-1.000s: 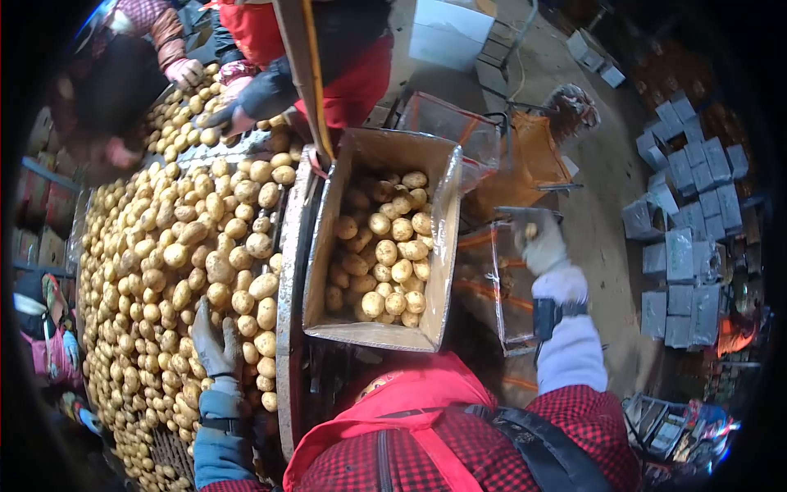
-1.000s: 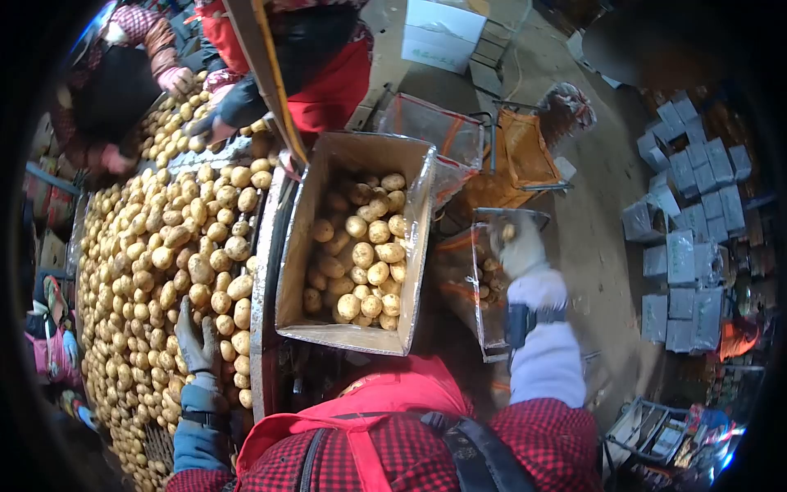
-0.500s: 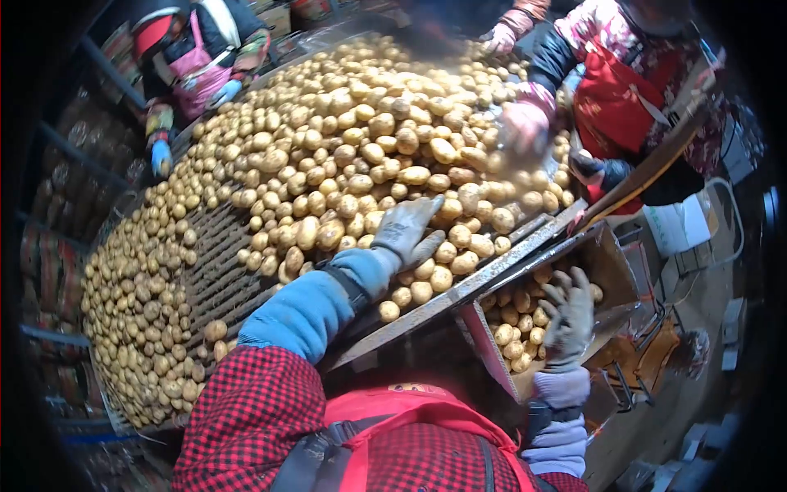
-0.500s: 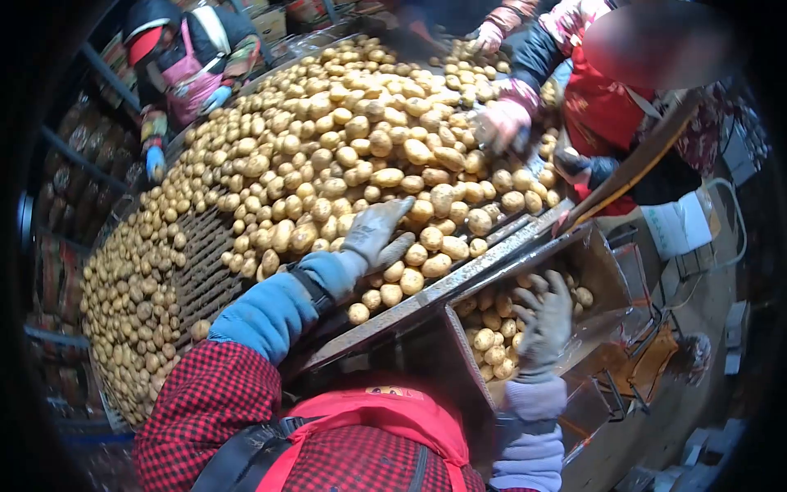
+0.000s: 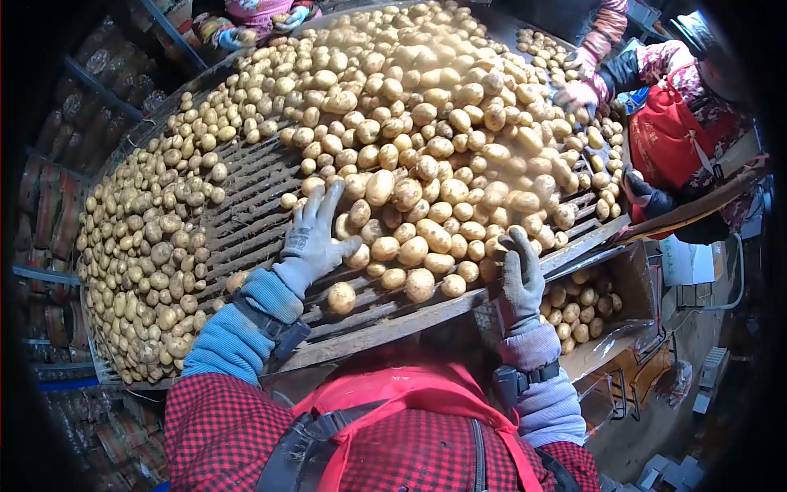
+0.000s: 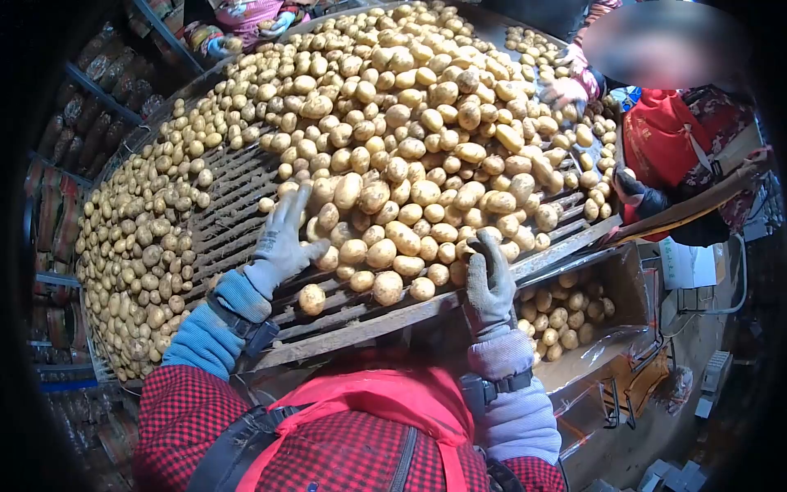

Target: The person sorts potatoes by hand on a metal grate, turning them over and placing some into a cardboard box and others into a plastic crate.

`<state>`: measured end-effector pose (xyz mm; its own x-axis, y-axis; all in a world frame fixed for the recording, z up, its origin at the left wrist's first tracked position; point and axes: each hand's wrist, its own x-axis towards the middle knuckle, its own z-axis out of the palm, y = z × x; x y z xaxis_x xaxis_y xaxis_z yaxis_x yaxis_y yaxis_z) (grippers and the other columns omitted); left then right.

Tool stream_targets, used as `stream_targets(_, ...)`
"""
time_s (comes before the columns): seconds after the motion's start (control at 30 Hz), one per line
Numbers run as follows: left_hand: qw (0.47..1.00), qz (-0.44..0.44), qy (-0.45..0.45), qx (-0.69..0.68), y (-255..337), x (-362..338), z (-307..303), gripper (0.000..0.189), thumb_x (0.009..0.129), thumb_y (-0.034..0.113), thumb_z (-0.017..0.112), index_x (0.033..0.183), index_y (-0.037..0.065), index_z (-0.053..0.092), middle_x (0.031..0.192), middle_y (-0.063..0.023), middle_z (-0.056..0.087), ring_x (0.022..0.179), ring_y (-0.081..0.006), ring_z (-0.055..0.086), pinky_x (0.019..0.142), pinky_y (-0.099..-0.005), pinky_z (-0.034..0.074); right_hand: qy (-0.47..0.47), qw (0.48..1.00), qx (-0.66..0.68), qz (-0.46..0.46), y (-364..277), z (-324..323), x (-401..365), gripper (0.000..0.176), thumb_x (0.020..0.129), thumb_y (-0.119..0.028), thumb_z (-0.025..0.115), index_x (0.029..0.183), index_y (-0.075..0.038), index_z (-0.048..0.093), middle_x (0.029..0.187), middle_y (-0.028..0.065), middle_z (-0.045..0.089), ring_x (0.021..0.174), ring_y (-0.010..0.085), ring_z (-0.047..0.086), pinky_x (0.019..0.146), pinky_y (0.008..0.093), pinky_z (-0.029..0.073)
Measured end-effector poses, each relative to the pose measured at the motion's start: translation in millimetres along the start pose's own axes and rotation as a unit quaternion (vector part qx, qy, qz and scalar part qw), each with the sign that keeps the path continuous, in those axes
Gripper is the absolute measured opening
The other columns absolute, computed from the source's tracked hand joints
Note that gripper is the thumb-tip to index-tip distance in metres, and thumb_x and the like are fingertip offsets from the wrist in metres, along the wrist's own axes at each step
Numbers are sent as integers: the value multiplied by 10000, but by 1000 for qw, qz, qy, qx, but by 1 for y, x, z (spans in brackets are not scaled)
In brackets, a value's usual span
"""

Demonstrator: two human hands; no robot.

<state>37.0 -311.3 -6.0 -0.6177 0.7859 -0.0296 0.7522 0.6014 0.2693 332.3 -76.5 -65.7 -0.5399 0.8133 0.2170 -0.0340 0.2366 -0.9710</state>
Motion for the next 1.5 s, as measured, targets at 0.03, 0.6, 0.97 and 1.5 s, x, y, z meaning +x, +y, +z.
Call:
stream_targets(0.03,1000,-2,-5,-1,-5,1,4,1089,835,565,788,1659,108,242,1632,-270,331,1520,-434,313,1248,-512,258,5,999,-36,-20,4,2,1,400,1066,-101,557,1448,17,573,1271,148,698,1149,203,671,1024,332,519)
stream_targets(0.6,996,83,-25,-20,60,152,-1,623,1014,584,528,1552,279,454,1489,-283,465,1160,-485,633,935,-597,539,113,959,-236,-107,7,36,5,374,1019,-95,632,1371,32,636,1255,189,713,1133,270,703,989,369,543)
stream_targets(0.97,994,27,48,97,-63,250,-28,726,921,473,705,1571,269,455,1508,-146,540,1356,-377,516,1156,-511,401,95,969,-213,-76,9,33,1,389,1030,-80,601,1395,58,604,1306,208,684,1180,276,681,1027,381,530)
stream_targets(1.5,999,-22,6,-29,-55,232,-38,661,852,390,812,1417,174,544,1359,-198,637,1259,-374,618,1053,-467,499,90,985,-141,-34,-2,30,-1,386,1039,-101,592,1393,51,606,1258,177,700,1177,244,669,1046,352,503)
